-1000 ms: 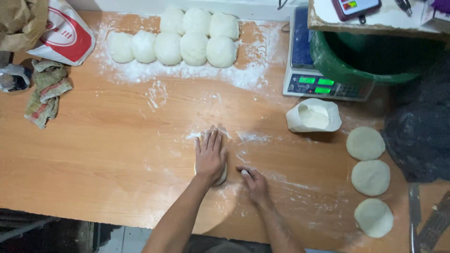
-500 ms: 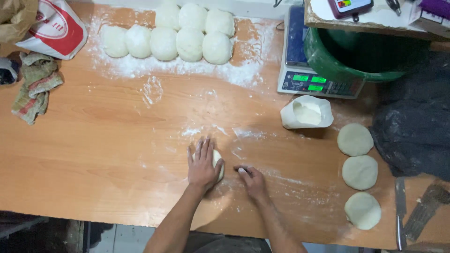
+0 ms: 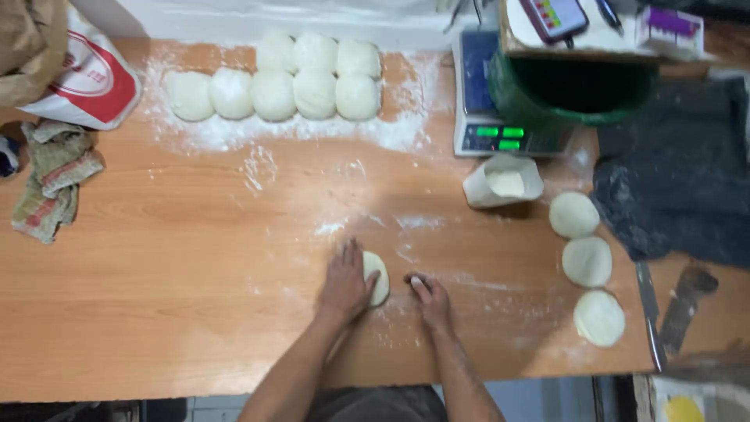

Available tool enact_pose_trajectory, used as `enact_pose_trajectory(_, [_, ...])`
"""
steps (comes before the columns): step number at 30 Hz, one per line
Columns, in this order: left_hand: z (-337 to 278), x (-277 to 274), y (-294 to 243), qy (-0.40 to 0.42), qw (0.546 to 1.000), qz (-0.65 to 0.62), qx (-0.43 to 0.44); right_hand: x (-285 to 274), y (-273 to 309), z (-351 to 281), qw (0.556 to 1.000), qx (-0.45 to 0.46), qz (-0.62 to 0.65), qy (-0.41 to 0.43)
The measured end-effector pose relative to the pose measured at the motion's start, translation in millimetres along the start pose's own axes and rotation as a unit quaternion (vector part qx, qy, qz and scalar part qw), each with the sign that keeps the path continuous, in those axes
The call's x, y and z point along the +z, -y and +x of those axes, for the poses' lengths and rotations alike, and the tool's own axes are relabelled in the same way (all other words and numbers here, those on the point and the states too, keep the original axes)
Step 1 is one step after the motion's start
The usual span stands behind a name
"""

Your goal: Shaping and flattening individual portions of dough on a floured wooden workbench.

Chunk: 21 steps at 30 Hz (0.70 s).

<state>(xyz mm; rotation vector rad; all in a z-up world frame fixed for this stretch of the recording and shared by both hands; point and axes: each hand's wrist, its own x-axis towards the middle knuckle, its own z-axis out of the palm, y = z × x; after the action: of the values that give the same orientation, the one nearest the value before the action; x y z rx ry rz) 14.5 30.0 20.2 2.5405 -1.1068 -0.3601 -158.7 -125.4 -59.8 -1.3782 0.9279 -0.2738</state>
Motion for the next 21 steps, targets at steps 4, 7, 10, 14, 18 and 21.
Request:
enact_pose_trajectory(4, [24.9, -58.1, 2.9, 0.147, 0.977, -0.083, -0.129, 6.5, -14.1, -1.5, 0.997, 0.043, 0.061, -0.017])
enact_pose_trajectory(7, [28.2, -54.4, 10.2, 0.261, 0.922, -0.194, -0.212, 5.1, -19.8, 1.4, 0.996, 0.014, 0.083, 0.028])
enact_pose_trajectory(10, [37.3, -34.1, 20.7, 0.305, 0.909, -0.248, -0.139, 0.0, -11.2, 3.4, 0.988, 0.005, 0.125, 0.092])
enact_pose_trajectory(14, [60.5, -47.9, -28.7, 0.424, 0.875, -0.233, 0.015, -22.4, 39.7, -27.2, 0.954, 0.058, 0.233, 0.177])
enact_pose_trajectory(18, [106.4, -45.3, -107.9, 0.372, 0.913, -0.143, 0.089, -56.6, -3.6, -22.4, 0.829, 0.109, 0.471, 0.283])
enact_pose_trajectory(21, [138.6, -44.2, -158.1, 0.198, 0.968, -0.076, 0.135, -90.8, 14.0, -24.4, 0.855, 0.157, 0.480, 0.118])
